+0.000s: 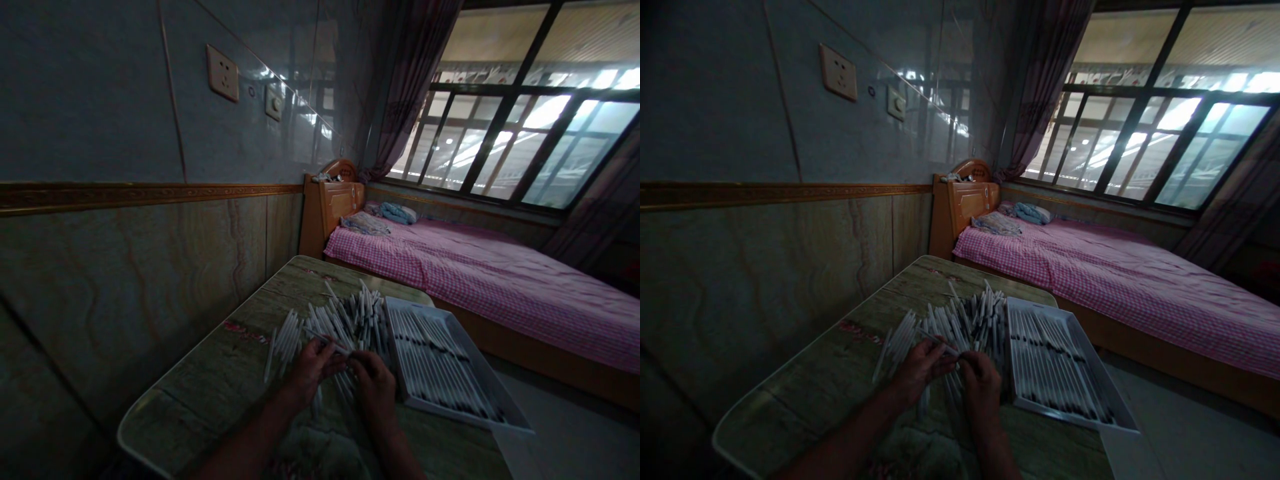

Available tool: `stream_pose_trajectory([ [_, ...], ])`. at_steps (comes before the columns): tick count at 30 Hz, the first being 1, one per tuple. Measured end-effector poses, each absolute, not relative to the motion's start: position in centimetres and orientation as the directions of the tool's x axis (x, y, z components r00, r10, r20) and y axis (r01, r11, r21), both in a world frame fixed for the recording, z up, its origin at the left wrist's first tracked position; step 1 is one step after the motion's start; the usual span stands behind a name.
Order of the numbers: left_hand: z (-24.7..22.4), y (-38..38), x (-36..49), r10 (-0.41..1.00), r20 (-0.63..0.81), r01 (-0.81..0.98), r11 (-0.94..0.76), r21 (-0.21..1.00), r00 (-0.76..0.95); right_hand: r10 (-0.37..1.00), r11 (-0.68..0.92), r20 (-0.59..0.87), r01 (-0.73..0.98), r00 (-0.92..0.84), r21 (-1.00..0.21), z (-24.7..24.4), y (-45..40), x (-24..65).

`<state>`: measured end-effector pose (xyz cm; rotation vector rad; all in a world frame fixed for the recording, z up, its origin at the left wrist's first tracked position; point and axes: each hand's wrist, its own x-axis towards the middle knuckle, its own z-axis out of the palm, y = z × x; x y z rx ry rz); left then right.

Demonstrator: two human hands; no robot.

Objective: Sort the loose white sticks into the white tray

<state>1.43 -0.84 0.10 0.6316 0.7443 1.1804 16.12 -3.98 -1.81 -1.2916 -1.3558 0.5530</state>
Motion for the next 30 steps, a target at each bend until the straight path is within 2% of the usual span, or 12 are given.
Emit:
stream_pose_trajectory([
  [13, -0.6, -1.2, 1.6, 0.987, -0.105, -0.531, 0.154, 0.833, 0.121, 0.888, 0.283, 0.42, 0.5, 0.186, -0.819, -1.5, -4.1, 15.9],
  [21, 0.0, -1.7, 1.8, 0.99, -0.112, -0.503, 0.141, 0.853, 0.087, 0.832, 0.351, 0.535, 0.609, 0.146, -0.711, -1.5, -4.3, 15.2],
  [24, 0.1, -1.8, 1.9, 0.989, -0.113, -0.499, 0.145, 0.854, 0.095, 0.78, 0.389, 0.621, 0.718, 0.077, -0.577, -2.0, -4.2, 15.6],
  [28, 0.0, -2.1, 2.2, 0.986, -0.097, -0.488, 0.15, 0.86, 0.133, 0.547, 0.445, 0.827, 0.882, -0.129, -0.157, -4.5, -3.9, 16.5],
  [30, -0.1, -2.2, 2.3, 0.986, -0.087, -0.47, 0.145, 0.871, 0.143, 0.45, 0.392, 0.875, 0.92, -0.178, -0.015, -5.9, -3.6, 17.0],
])
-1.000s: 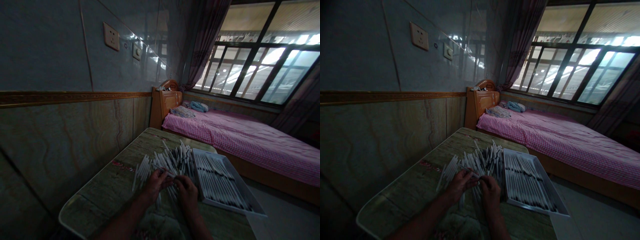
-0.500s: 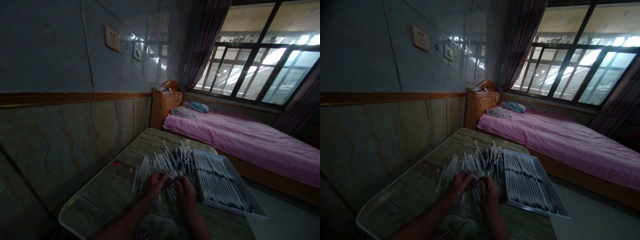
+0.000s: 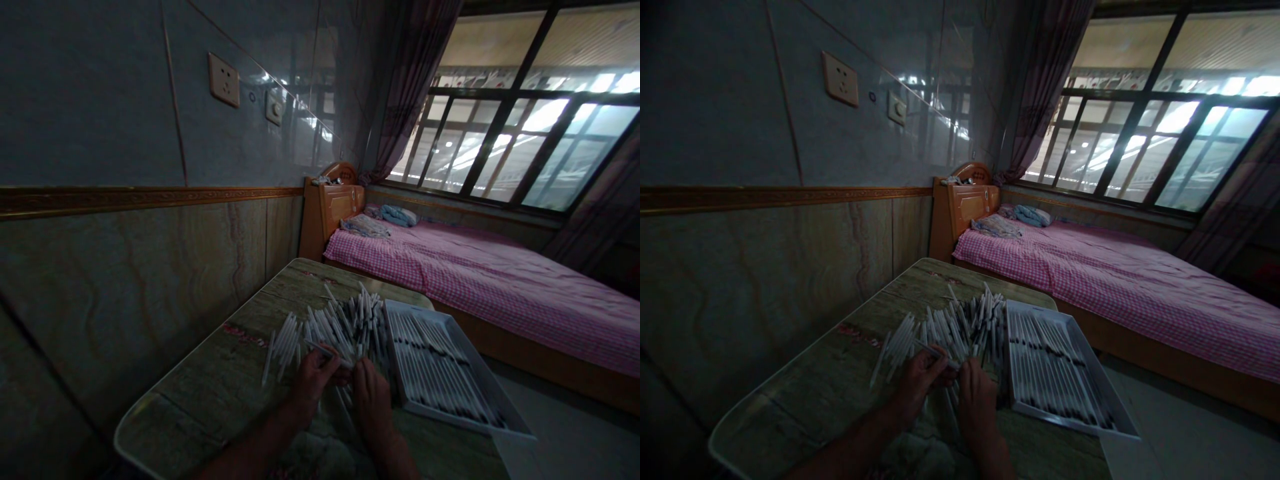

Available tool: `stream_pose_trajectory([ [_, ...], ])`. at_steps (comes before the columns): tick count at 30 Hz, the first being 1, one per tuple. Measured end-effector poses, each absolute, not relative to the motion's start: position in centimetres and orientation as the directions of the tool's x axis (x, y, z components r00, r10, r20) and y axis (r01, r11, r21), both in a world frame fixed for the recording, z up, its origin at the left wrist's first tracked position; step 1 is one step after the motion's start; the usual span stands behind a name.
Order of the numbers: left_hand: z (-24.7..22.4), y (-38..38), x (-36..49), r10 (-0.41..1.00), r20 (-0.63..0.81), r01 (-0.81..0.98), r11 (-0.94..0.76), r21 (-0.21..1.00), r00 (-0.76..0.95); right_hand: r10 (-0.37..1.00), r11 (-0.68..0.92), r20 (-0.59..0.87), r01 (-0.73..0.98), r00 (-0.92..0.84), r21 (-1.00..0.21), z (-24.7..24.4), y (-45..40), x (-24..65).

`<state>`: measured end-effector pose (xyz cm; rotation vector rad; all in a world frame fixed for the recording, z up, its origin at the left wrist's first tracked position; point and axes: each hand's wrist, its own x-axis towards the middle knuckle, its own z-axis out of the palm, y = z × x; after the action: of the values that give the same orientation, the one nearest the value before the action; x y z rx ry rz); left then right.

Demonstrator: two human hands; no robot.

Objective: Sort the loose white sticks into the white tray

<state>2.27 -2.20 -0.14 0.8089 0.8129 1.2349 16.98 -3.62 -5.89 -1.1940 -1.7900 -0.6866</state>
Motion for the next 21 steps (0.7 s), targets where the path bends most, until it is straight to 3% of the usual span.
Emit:
stream_pose_trajectory([
  [4, -0.1, -2.3, 2.2, 0.988, -0.095, -0.442, 0.141, 0.886, 0.126, 0.515, 0.381, 0.838, 0.924, -0.179, -0.037, -6.5, -3.3, 17.2],
  [7, 0.2, -2.2, 2.0, 0.991, -0.105, -0.453, 0.133, 0.882, 0.086, 0.669, 0.42, 0.734, 0.873, -0.114, -0.248, -4.9, -3.6, 16.8],
  [10, 0.4, -2.2, 2.0, 0.991, -0.112, -0.46, 0.135, 0.877, 0.076, 0.791, 0.356, 0.611, 0.807, 0.007, -0.471, -3.7, -3.9, 16.5],
  [12, 0.4, -2.2, 2.0, 0.988, -0.114, -0.446, 0.147, 0.883, 0.099, 0.769, 0.364, 0.639, 0.811, 0.016, -0.458, -4.0, -3.8, 16.6],
  [15, 0.3, -2.2, 2.2, 0.985, -0.107, -0.425, 0.154, 0.892, 0.132, 0.652, 0.414, 0.757, 0.859, -0.05, -0.3, -5.3, -3.5, 17.1],
  [18, 0.2, -2.1, 2.2, 0.986, -0.111, -0.419, 0.153, 0.895, 0.123, 0.613, 0.423, 0.782, 0.882, -0.112, -0.206, -5.7, -3.3, 17.3],
  [21, 0.2, -2.0, 2.1, 0.989, -0.12, -0.425, 0.146, 0.893, 0.086, 0.733, 0.407, 0.678, 0.837, -0.06, -0.366, -4.7, -3.6, 17.0],
])
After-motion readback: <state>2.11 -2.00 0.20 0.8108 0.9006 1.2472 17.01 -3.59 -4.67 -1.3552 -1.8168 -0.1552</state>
